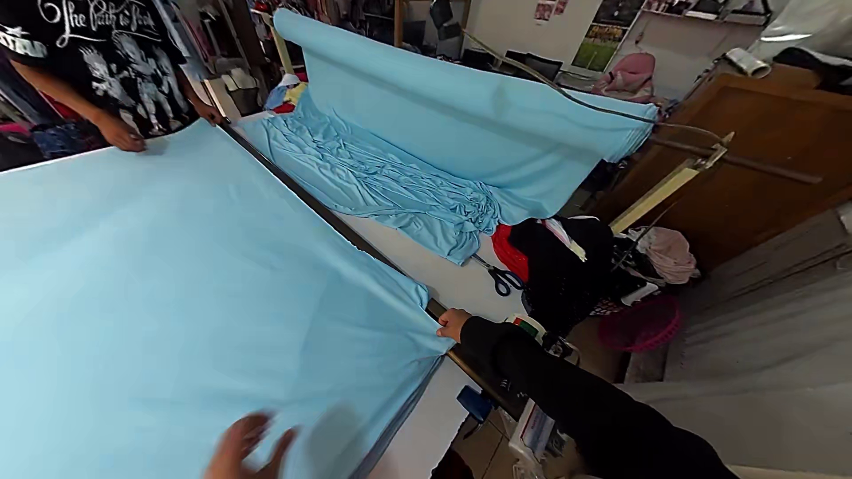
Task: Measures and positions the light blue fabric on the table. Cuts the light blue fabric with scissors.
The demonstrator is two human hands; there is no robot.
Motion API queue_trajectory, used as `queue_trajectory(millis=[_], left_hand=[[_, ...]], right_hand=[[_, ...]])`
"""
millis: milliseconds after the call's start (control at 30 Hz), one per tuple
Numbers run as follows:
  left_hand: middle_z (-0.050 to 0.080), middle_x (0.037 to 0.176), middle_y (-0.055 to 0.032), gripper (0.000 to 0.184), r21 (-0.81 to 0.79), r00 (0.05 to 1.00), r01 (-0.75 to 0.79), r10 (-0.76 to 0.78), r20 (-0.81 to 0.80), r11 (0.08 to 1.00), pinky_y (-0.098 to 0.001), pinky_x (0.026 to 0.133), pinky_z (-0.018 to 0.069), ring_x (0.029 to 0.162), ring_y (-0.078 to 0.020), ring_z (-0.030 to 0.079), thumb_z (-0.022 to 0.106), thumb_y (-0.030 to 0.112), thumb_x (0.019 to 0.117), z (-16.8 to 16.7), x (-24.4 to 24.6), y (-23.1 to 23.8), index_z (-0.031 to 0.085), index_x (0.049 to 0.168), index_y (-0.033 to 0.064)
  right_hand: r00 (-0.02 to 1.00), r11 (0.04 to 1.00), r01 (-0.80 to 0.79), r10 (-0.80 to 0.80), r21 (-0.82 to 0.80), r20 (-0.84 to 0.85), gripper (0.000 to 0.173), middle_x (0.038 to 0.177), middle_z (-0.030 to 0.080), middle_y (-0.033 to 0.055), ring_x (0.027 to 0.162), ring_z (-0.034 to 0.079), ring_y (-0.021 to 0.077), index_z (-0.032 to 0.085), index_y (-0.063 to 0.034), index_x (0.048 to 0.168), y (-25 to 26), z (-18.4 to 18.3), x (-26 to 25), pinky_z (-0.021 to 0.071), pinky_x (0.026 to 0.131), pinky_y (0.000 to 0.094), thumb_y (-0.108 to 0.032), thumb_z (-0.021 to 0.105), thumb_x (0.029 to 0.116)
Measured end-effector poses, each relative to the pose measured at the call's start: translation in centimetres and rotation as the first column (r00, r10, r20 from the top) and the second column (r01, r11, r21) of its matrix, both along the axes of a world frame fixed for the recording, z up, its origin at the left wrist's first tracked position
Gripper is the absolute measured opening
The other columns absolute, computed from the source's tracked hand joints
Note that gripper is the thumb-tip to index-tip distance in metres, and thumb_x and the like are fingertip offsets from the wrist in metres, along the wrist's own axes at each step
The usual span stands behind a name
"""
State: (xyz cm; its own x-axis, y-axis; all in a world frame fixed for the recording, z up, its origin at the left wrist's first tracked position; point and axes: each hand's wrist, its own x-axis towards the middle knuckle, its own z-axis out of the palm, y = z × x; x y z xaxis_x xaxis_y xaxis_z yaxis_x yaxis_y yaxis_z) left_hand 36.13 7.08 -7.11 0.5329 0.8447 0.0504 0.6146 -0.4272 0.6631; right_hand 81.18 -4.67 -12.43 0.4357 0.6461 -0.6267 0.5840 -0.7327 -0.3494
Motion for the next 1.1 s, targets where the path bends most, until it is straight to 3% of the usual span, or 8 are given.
queue_trajectory(millis=[133,267,467,733,833,933,1000,1100], left_hand=[[0.067,0.129,-0.0132,0.068,-0.279,0.875,0.429,-0.472,-0.106,0.859,-0.0456,0.101,0.0549,0.115,-0.0263,0.067,0.086,0.044,0.0810,-1.9,23.8,-3.8,0.063,0.133,0.0061],[0.064,0.131,-0.0139,0.070,-0.392,0.793,0.456,-0.565,-0.228,0.799,-0.0466,0.100,0.0548,0.115,-0.0280,0.066,0.081,0.049,0.0840,-6.9,32.9,-6.5,0.060,0.136,0.0081],[0.068,0.116,-0.0151,0.033,-0.341,0.872,0.407,-0.472,-0.131,0.847,-0.0367,0.089,0.0597,0.097,-0.0226,0.071,0.074,0.024,0.0934,-9.6,33.0,-8.1,0.069,0.119,0.0037],[0.072,0.099,-0.0104,0.016,-0.197,0.915,0.401,-0.399,0.050,0.895,-0.0293,0.078,0.0619,0.083,-0.0153,0.072,0.066,0.011,0.0932,-11.2,32.1,-8.5,0.074,0.104,0.0035],[0.072,0.097,-0.0088,0.015,-0.180,0.912,0.408,-0.393,0.114,0.895,-0.0261,0.075,0.0621,0.080,-0.0118,0.072,0.068,0.012,0.0925,-11.2,32.3,-8.5,0.074,0.103,0.0036],[0.072,0.098,-0.0078,0.015,-0.201,0.908,0.417,-0.396,0.137,0.886,-0.0251,0.075,0.0622,0.079,-0.0103,0.071,0.069,0.011,0.0910,-11.1,32.3,-8.5,0.074,0.103,0.0036],[0.072,0.098,-0.0080,0.015,-0.211,0.902,0.430,-0.409,0.136,0.878,-0.0249,0.074,0.0620,0.079,-0.0103,0.071,0.069,0.012,0.0910,-11.0,32.3,-8.6,0.074,0.103,0.0040],[0.072,0.096,-0.0075,0.015,-0.226,0.895,0.446,-0.429,0.123,0.866,-0.0250,0.073,0.0614,0.079,-0.0102,0.071,0.068,0.014,0.0918,-11.0,32.1,-8.5,0.074,0.103,0.0048]], right_hand=[[0.974,0.980,-0.199,0.196,-0.016,-0.113,0.041,0.115,0.067,0.0281,0.112,0.064,0.0416,0.067,0.0054,0.119,0.5,-0.2,2.5,0.0465,0.100,0.0609,-0.032,0.064,0.1025],[0.966,0.985,-0.171,0.175,0.035,-0.191,0.040,0.104,0.071,0.0219,0.093,0.070,0.0338,0.065,0.0021,0.124,0.9,0.7,5.9,0.0543,0.090,0.0529,-0.032,0.056,0.1067],[0.974,0.957,-0.210,0.222,0.199,-0.041,0.055,0.127,0.066,0.0197,0.120,0.063,0.0378,0.053,-0.0090,0.145,4.7,-1.4,10.5,0.0476,0.104,0.0585,-0.031,0.071,0.0979],[0.973,0.900,-0.195,0.227,0.390,-0.038,0.020,0.106,0.071,0.0202,0.103,0.068,0.0376,0.068,-0.0024,0.113,7.2,-1.0,13.0,0.0525,0.091,0.0594,-0.014,0.063,0.0982],[0.894,0.655,-0.427,0.202,0.624,0.400,0.010,0.093,0.070,0.0139,0.088,0.071,0.0308,0.069,-0.0030,0.100,5.8,-0.3,13.2,0.0591,0.077,0.0492,-0.010,0.067,0.0917],[0.685,0.427,-0.682,0.088,0.594,0.723,0.005,0.087,0.067,0.0132,0.079,0.068,0.0311,0.067,-0.0036,0.091,5.5,-2.7,13.3,0.0565,0.065,0.0443,-0.003,0.069,0.0868],[0.665,0.494,-0.699,0.185,0.517,0.723,0.013,0.089,0.067,0.0134,0.085,0.068,0.0324,0.069,-0.0046,0.093,5.0,-4.0,13.5,0.0573,0.069,0.0460,0.000,0.075,0.0825],[0.837,0.684,-0.530,0.330,0.501,0.435,0.014,0.097,0.069,0.0115,0.097,0.067,0.0291,0.071,-0.0057,0.099,4.5,-4.0,13.8,0.0554,0.083,0.0459,-0.005,0.072,0.0853]])
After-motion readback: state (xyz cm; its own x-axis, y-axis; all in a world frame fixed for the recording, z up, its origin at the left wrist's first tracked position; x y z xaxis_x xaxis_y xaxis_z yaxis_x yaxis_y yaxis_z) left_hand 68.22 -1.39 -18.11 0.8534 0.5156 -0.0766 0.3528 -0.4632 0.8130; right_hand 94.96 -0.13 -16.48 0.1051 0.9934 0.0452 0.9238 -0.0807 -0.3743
